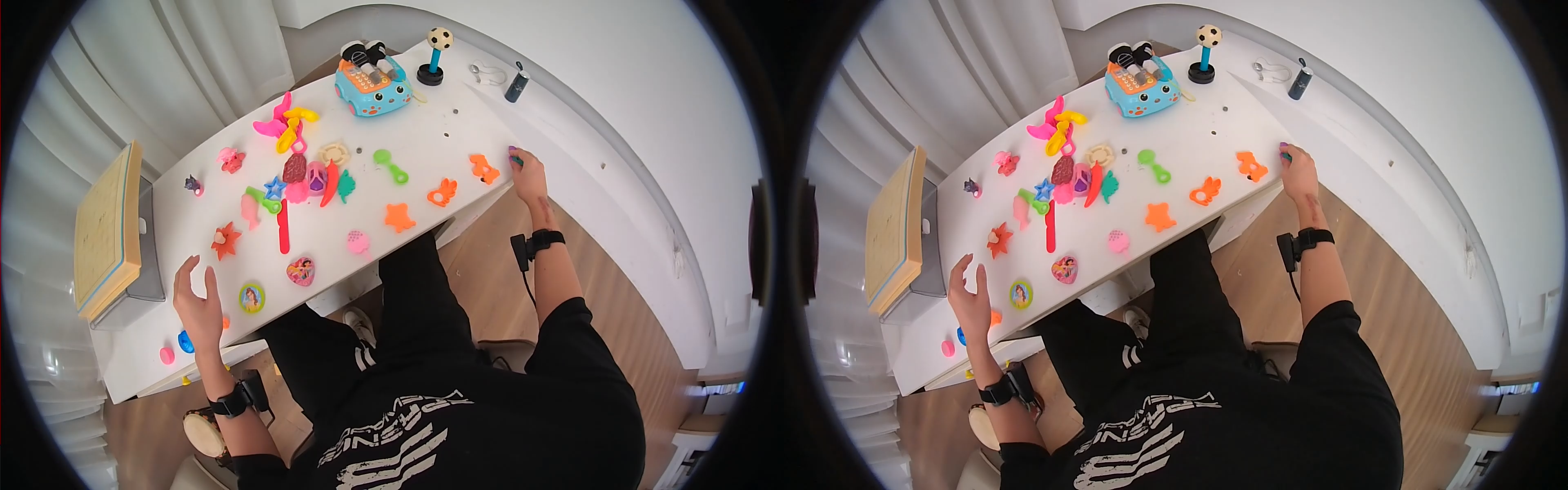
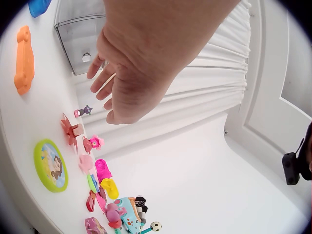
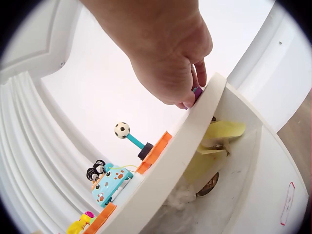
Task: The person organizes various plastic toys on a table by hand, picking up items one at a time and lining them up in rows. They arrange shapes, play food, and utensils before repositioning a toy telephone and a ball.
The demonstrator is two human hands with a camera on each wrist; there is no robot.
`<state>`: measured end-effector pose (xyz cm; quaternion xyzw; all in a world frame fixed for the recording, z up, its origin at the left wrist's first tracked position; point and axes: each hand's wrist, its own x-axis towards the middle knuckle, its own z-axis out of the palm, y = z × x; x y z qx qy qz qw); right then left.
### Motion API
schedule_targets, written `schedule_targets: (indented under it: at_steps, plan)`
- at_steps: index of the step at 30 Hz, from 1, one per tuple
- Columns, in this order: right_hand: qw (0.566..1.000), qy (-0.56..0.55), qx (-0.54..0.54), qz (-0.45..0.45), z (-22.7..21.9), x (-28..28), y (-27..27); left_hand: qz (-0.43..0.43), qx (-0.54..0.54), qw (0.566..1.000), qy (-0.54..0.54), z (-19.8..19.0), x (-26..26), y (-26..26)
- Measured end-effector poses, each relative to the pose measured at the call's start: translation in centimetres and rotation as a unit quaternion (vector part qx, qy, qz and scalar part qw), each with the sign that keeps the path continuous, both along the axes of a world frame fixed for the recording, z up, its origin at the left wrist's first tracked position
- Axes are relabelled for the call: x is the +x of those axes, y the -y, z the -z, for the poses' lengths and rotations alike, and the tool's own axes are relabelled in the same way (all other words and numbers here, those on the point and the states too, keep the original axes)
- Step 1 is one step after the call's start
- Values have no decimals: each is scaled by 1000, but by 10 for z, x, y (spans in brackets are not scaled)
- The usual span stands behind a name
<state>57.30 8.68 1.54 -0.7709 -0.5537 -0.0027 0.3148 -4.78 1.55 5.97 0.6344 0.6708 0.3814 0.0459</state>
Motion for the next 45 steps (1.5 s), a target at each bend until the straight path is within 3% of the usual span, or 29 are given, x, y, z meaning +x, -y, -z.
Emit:
schedule_targets:
  at_steps: [4,7,11,13,14,16,17,19,22,23,25,28,31,32,34,40,45]
  plan:
    - [999,20,-5,-32,-6,-7,-2,5,-2,1000,-13,4,-1,-1]
    - [994,89,69,-16,-20,-36,-5,24,2,999,-40,12,-5,-3]
    - [964,-109,-63,-235,-56,-118,-11,38,-54,996,-65,19,2,-13]
    - [933,-103,-108,-327,-60,-158,-11,43,-68,992,-94,19,10,-17]
    - [933,-106,-105,-327,-57,-171,-14,48,-79,990,-110,17,15,-18]
    - [915,74,-111,-382,-48,-193,-22,62,-77,982,-163,18,12,-22]
    - [913,71,-110,-386,-46,-199,-25,58,-79,981,-166,17,8,-23]
    - [891,89,-312,-317,-50,-209,-35,54,-150,978,-134,13,7,-24]
    - [875,147,-334,-319,-42,-213,-47,72,-181,971,-138,12,2,-27]
    - [875,146,-335,-318,-37,-213,-52,73,-181,971,-138,14,2,-28]
    - [911,110,-184,-352,-13,-207,-64,83,-173,972,-135,14,4,-30]
    - [934,103,-100,-328,-6,-212,-61,80,-125,971,-190,19,8,-38]
    - [918,107,-72,-374,-18,-226,-53,90,-128,969,-189,20,9,-45]
    - [918,107,-74,-374,-23,-233,-52,91,-129,969,-188,20,9,-46]
    - [859,54,-255,-441,-26,-244,-52,110,-146,963,-198,18,11,-51]
    - [903,151,-130,-381,-15,-262,-32,114,-152,970,-151,15,11,-50]
    - [910,139,-172,-351,-21,-270,-36,114,-126,979,-112,17,7,-48]
